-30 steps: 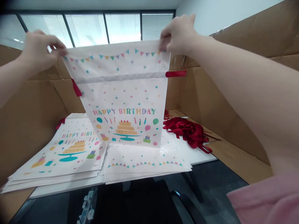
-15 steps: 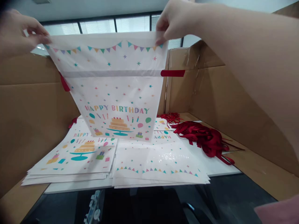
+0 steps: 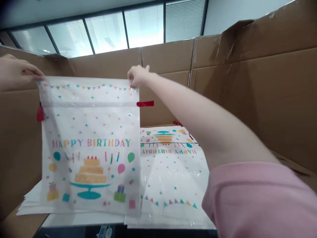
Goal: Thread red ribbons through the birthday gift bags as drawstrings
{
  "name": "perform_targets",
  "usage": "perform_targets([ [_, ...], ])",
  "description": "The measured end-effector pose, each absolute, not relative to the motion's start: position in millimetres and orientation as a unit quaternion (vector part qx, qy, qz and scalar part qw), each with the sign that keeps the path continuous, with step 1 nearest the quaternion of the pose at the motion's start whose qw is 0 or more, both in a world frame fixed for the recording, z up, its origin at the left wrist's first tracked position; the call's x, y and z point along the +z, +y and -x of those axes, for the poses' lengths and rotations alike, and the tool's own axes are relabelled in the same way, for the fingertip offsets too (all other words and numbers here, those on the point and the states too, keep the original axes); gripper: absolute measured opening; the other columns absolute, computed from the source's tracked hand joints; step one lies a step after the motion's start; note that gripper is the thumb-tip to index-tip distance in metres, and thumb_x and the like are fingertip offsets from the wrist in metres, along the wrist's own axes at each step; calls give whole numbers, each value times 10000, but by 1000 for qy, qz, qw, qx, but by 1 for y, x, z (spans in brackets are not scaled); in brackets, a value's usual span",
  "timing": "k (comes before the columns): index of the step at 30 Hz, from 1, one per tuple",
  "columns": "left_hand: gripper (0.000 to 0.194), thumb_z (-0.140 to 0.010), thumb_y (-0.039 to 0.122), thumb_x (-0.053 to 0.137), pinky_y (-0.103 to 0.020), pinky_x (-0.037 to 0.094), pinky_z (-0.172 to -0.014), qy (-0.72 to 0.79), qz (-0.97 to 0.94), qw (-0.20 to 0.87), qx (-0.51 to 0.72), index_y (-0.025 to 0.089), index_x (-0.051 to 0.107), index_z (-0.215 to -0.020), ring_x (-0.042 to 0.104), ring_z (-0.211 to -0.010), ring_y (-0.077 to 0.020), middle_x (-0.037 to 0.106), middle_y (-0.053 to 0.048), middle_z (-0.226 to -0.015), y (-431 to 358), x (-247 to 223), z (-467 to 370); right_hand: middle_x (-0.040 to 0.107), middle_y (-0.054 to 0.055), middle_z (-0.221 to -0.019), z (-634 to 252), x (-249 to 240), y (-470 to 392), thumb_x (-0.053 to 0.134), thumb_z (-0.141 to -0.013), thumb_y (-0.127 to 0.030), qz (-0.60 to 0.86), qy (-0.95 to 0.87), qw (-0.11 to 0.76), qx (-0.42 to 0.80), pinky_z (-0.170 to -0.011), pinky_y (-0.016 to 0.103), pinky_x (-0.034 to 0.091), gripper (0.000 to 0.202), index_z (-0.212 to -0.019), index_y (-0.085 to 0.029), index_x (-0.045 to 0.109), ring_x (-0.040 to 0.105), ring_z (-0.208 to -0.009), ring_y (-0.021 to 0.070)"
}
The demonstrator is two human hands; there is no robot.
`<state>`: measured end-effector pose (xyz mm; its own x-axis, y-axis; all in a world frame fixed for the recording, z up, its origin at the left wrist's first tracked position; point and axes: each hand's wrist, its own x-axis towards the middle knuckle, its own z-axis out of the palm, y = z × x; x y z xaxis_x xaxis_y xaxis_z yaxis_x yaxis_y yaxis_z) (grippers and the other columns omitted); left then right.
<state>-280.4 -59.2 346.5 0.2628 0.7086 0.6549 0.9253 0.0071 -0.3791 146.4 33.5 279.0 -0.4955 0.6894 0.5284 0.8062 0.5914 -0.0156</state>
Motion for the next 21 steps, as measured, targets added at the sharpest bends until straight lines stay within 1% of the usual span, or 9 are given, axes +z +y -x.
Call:
perform_targets([
  [1, 477, -827, 502, 478, -501, 249, -930, -619, 668, 394, -125, 80, 681, -921, 386, -1075, -279, 505, -8, -900, -53, 333, 280, 599, 24, -899, -136, 265, 48, 708, -720, -217, 435, -861, 244, -101, -953, 636, 160, 250, -937, -106, 650, 510, -1013, 232],
  [4, 394, -865, 457, 484, -511, 239, -958, -646, 659, 368, -114, 134, 686, -963, 353, -1069, -250, 492, -39, -973, -25, 297, 284, 608, 15, -880, -111, 223, 92, 710, -700, -205, 422, -873, 239, -53, -946, 571, 223, 195, -876, -147, 650, 529, -961, 214],
  [7, 264, -806, 393, 576, -482, 272, -956, -661, 660, 343, -93, 183, 702, -904, 371, -983, -226, 491, -41, -910, 10, 263, 295, 623, 24, -901, -92, 182, 134, 683, -695, -206, 423, -877, 228, -10, -902, 478, 297, 179, -867, -178, 643, 533, -931, 207],
  [10, 166, -751, 362, 621, -468, 280, -944, -661, 671, 321, -98, 222, 705, -787, 377, -906, -220, 508, -32, -812, 47, 230, 311, 630, 39, -946, -73, 143, 170, 654, -694, -208, 416, -886, 201, 38, -764, 314, 373, 174, -865, -188, 634, 544, -893, 190],
  [12, 151, -744, 365, 621, -454, 282, -928, -660, 679, 307, -99, 234, 696, -741, 378, -860, -211, 518, -25, -758, 70, 209, 322, 636, 36, -933, -61, 119, 192, 643, -694, -202, 407, -893, 184, 56, -680, 262, 371, 154, -847, -189, 631, 553, -855, 179],
  [14, 171, -756, 383, 603, -436, 290, -905, -659, 685, 298, -91, 236, 689, -741, 380, -834, -203, 533, -22, -742, 91, 190, 333, 638, 33, -915, -49, 98, 212, 625, -703, -182, 401, -896, 180, 62, -649, 250, 364, 137, -840, -188, 630, 555, -838, 176],
  [16, 198, -774, 390, 571, -431, 303, -872, -664, 683, 294, -78, 228, 683, -754, 390, -829, -206, 550, -26, -757, 109, 173, 343, 633, 36, -926, -38, 81, 229, 591, -721, -146, 398, -897, 183, 63, -656, 248, 368, 150, -861, -185, 627, 551, -845, 177],
  [18, 221, -788, 386, 536, -432, 315, -840, -674, 677, 290, -66, 216, 675, -764, 409, -836, -216, 567, -33, -775, 125, 158, 351, 605, 63, -1015, -30, 66, 240, 544, -731, -84, 400, -893, 198, 59, -689, 254, 376, 247, -950, -178, 608, 533, -909, 188],
  [21, 238, -810, 367, 481, -437, 324, -808, -697, 654, 287, -62, 209, 655, -845, 445, -878, -240, 602, -40, -831, 142, 133, 353, 486, 125, -1200, -18, 48, 247, 514, -699, 1, 408, -884, 226, 17, -760, 303, 385, 464, -1128, -176, 527, 450, -1061, 238],
])
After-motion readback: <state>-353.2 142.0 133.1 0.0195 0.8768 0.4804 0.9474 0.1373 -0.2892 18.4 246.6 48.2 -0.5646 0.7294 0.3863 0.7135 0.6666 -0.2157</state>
